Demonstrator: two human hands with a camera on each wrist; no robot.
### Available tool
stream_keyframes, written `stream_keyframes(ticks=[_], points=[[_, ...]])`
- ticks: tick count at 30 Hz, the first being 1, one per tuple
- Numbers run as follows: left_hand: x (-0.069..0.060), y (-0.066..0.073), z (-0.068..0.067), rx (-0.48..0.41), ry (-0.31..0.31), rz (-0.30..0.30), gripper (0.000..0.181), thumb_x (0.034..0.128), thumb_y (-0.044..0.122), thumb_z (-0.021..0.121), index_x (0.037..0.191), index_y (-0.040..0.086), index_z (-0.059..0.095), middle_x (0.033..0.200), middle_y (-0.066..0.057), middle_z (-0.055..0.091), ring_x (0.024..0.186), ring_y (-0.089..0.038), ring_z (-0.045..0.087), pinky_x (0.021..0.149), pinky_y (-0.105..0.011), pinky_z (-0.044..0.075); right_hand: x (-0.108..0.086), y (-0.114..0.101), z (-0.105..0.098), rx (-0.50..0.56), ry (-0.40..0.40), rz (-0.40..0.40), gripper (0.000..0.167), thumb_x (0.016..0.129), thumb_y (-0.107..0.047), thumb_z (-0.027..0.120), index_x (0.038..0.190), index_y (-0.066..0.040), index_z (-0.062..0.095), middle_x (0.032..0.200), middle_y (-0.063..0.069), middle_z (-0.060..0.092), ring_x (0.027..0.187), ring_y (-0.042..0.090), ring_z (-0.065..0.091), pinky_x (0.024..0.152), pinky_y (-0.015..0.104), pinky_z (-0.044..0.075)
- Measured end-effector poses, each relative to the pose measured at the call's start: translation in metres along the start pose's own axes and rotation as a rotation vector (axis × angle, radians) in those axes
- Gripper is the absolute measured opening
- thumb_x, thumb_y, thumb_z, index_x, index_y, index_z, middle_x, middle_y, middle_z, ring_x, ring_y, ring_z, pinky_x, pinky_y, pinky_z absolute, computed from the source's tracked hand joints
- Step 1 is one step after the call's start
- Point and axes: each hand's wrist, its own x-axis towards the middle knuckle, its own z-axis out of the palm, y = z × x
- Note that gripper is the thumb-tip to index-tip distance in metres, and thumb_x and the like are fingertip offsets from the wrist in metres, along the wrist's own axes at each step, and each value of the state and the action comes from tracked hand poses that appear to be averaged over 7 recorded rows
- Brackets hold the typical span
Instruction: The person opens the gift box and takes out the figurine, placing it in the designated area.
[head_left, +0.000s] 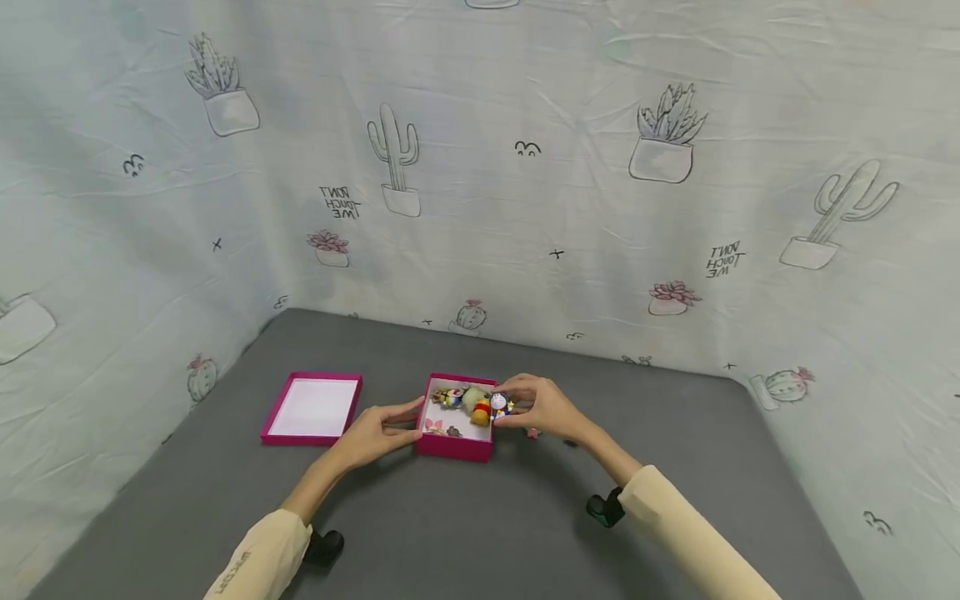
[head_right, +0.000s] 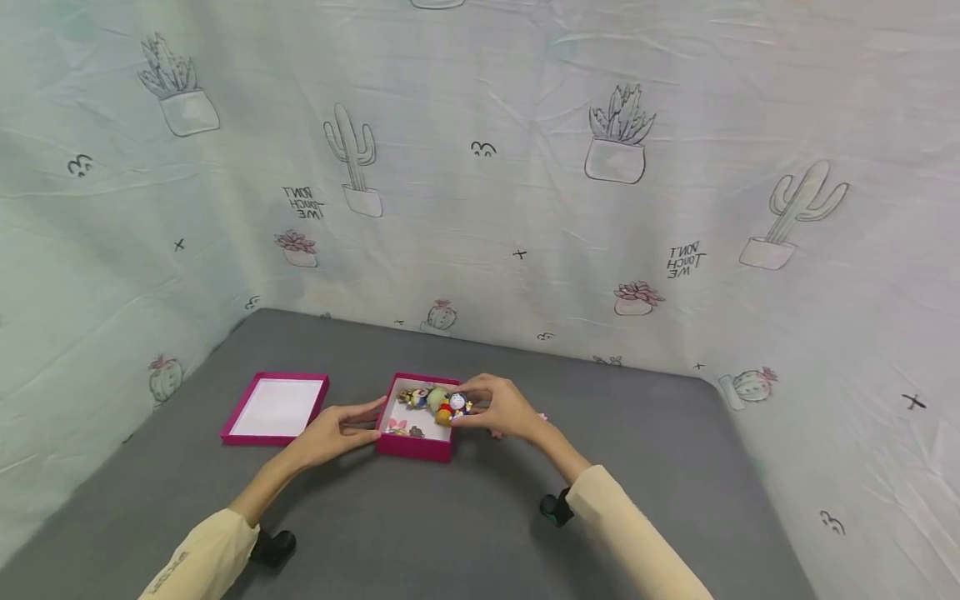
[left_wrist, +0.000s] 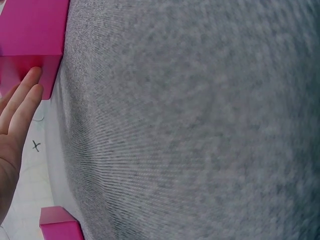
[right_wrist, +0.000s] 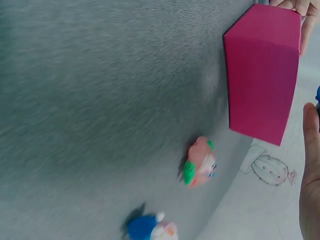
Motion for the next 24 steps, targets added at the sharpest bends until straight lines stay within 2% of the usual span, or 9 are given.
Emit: stream_keyframes(ticks=[5, 6, 9, 13, 16, 22, 24], points=[[-0.001, 0.0, -0.002, 0.006, -0.001, 0.01, 0.063, 0.0899, 0.023, 0.069, 0.144, 0.005, 0.042, 0.136, -0.029, 0.047, 0.113, -0.034, 0.059, 0.087, -0.036, 0.053, -0.017, -0.003, -0.01, -0.02, 0.025, 0.003, 0.043, 0.078, -0.005, 0.079, 0.117, 0.006, 0.065, 0.123, 0.022, 0.056, 0.094, 0.03, 0.067, 0.08, 0.032, 0.055], [-0.001, 0.0, -0.002, 0.003, -0.003, 0.011, 0.063, 0.0899, 0.023, 0.069, 0.144, 0.005, 0.042, 0.136, -0.029, 0.047, 0.112, -0.035, 0.06, 0.086, -0.036, 0.053, -0.02, -0.003, -0.012, -0.01, 0.033, -0.001, 0.044, 0.078, -0.004, 0.079, 0.118, 0.007, 0.064, 0.123, 0.023, 0.056, 0.094, 0.028, 0.067, 0.08, 0.032, 0.056], [0.0, -0.002, -0.002, -0.001, -0.011, 0.021, 0.063, 0.0899, 0.022, 0.069, 0.144, 0.005, 0.042, 0.136, -0.03, 0.047, 0.112, -0.035, 0.059, 0.086, -0.036, 0.053, -0.032, -0.002, -0.022, 0.026, 0.064, 0.016, 0.045, 0.079, -0.003, 0.078, 0.12, 0.006, 0.062, 0.123, 0.022, 0.057, 0.095, 0.028, 0.066, 0.082, 0.034, 0.055], [0.001, -0.003, -0.002, -0.014, -0.015, 0.022, 0.063, 0.0896, 0.02, 0.069, 0.144, 0.005, 0.042, 0.136, -0.03, 0.047, 0.113, -0.034, 0.059, 0.086, -0.035, 0.053, -0.048, 0.01, -0.035, 0.066, 0.128, 0.04, 0.045, 0.079, -0.006, 0.078, 0.121, -0.002, 0.063, 0.122, 0.016, 0.06, 0.097, 0.024, 0.065, 0.084, 0.031, 0.054], [0.001, -0.003, -0.002, -0.013, -0.016, 0.02, 0.063, 0.0898, 0.021, 0.069, 0.144, 0.006, 0.042, 0.136, -0.029, 0.047, 0.114, -0.034, 0.058, 0.086, -0.036, 0.053, -0.059, 0.016, -0.045, 0.061, 0.162, 0.055, 0.044, 0.078, -0.003, 0.078, 0.12, 0.0, 0.063, 0.121, 0.018, 0.06, 0.096, 0.024, 0.066, 0.082, 0.029, 0.054], [0.001, -0.002, -0.002, 0.007, -0.011, 0.015, 0.062, 0.0898, 0.022, 0.069, 0.144, 0.007, 0.043, 0.137, -0.027, 0.047, 0.119, -0.034, 0.055, 0.087, -0.035, 0.052, -0.073, 0.024, -0.061, 0.01, 0.202, 0.07, 0.045, 0.077, 0.003, 0.077, 0.119, 0.008, 0.062, 0.12, 0.025, 0.059, 0.095, 0.035, 0.065, 0.076, 0.029, 0.056], [0.001, -0.003, -0.002, 0.013, -0.01, 0.015, 0.062, 0.0898, 0.023, 0.069, 0.144, 0.006, 0.043, 0.138, -0.027, 0.047, 0.119, -0.035, 0.054, 0.087, -0.036, 0.052, -0.077, 0.025, -0.066, 0.007, 0.204, 0.083, 0.045, 0.077, 0.002, 0.078, 0.119, 0.007, 0.062, 0.121, 0.025, 0.059, 0.095, 0.032, 0.066, 0.076, 0.028, 0.056]])
